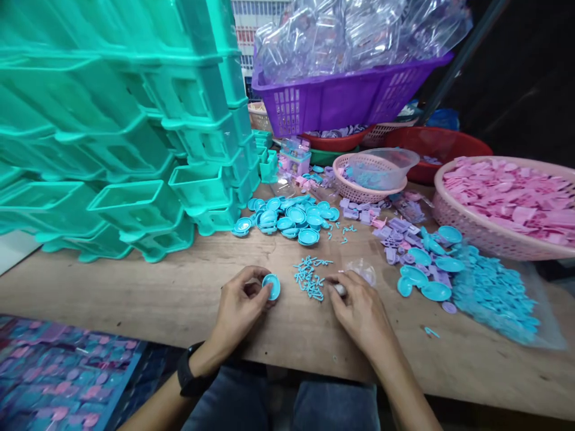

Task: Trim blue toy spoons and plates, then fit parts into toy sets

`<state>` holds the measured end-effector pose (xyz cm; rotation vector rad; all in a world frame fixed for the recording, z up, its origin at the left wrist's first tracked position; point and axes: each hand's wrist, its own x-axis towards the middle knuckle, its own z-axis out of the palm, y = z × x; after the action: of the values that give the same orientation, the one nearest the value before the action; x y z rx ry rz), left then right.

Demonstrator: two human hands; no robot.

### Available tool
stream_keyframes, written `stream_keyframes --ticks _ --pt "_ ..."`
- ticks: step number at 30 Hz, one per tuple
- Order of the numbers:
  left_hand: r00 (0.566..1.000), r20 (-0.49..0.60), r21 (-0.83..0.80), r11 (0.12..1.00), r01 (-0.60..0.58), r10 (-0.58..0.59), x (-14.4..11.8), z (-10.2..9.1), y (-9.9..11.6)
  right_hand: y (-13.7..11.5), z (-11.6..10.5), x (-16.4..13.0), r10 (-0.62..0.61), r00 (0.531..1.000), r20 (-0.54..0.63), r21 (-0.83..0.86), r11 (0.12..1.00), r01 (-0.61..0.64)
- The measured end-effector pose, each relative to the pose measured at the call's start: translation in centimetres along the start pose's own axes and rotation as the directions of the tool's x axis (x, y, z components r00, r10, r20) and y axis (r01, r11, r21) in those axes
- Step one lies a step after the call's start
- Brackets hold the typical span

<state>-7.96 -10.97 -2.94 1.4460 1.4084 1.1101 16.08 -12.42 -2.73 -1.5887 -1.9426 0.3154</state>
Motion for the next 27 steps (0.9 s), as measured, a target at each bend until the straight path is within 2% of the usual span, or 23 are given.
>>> stream_keyframes --ticks 2,5,10,14,17,20,23,27 --pt "0.999 0.009 -0.035 0.999 0.032 -0.032 -0.4 0.2 0.1 -0.4 0.1 -0.7 0.007 1.0 0.001 -0.026 1.0 -0.007" --pt "0.998 0.024 -0.072 0.996 0.061 -0.06 -0.8 0.4 0.2 -1.1 0.6 -1.3 -0.049 0.998 0.036 -0.027 0.998 0.05" --pt "0.989 0.069 -0.15 0.979 0.139 -0.129 -1.3 1.1 0.2 -1.3 1.5 -1.0 -0.067 0.998 0.012 -0.055 0.996 0.068" --pt "0.981 0.063 -0.153 0.97 0.19 -0.182 -1.5 1.6 0.6 -2.4 1.0 -1.1 -0.022 0.999 -0.041 0.064 0.998 0.025" --pt "0.992 0.017 -0.098 0.987 0.125 -0.124 -1.7 1.8 1.2 -3.9 0.7 -1.9 0.125 0.989 -0.082 0.201 0.974 -0.107" --pt "0.999 -0.006 -0.077 0.996 0.05 -0.05 -1.9 2.0 1.8 -5.4 1.3 -2.7 0.297 0.951 -0.087 0.34 0.906 -0.252" --pt "0.999 -0.027 -0.077 0.997 -0.026 0.024 -2.1 2.2 2.1 -6.7 2.2 -2.9 0.378 0.92 -0.1 0.433 0.849 -0.302" --pt "0.984 -0.044 -0.042 0.984 -0.173 0.171 -2.3 2.3 2.4 -7.8 2.6 -2.4 0.426 0.884 -0.19 0.409 0.853 -0.324"
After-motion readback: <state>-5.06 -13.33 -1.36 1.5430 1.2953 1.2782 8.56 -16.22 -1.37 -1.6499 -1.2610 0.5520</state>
